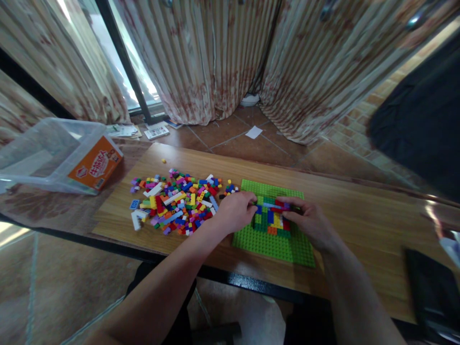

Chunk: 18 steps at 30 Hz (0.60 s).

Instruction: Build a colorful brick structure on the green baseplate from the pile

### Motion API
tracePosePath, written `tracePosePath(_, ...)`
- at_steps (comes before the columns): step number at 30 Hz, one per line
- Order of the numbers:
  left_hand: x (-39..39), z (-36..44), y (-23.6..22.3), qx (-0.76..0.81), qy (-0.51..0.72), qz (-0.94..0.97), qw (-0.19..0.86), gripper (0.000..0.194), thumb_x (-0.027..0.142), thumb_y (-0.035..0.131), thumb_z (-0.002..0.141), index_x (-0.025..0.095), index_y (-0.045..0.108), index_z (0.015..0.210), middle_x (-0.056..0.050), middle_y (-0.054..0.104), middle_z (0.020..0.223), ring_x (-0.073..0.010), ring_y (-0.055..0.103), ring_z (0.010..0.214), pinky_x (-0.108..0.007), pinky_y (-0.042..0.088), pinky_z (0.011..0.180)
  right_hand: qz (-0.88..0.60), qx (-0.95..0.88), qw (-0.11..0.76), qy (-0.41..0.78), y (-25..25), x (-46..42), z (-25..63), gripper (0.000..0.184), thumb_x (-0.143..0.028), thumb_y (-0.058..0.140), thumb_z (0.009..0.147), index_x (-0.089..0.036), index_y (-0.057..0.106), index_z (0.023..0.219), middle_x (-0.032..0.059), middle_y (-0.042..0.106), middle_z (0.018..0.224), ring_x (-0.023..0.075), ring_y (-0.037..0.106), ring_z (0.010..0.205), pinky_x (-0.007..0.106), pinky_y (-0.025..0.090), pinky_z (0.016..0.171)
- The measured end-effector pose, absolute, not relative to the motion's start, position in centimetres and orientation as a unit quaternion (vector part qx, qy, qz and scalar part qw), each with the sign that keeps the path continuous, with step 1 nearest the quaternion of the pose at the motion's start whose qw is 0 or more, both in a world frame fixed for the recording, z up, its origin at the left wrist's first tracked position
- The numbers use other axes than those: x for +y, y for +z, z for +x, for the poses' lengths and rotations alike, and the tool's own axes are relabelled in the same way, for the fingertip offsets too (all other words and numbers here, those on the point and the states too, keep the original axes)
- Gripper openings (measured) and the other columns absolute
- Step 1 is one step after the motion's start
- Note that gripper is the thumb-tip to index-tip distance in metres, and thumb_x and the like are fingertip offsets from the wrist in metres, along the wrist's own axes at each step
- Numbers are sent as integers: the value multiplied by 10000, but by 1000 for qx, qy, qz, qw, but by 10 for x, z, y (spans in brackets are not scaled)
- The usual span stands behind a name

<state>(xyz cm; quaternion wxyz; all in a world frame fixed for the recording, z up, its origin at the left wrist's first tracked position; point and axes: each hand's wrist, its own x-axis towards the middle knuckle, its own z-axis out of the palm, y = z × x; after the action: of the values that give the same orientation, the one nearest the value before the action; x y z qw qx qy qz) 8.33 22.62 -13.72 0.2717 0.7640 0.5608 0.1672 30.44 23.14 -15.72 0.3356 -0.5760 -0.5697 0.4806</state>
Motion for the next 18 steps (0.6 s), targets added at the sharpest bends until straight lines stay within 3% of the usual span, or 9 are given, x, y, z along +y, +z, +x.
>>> tracePosePath(18,226,83,-139,558,172,768,264,154,247,568,872,178,683,946,-51,724,889,-204,666,831,-311,512,802,-574,-574,341,473,-161,232,306,391,-294,697,648,-210,743,1027,32,741,957,197,671,841,354,547,785)
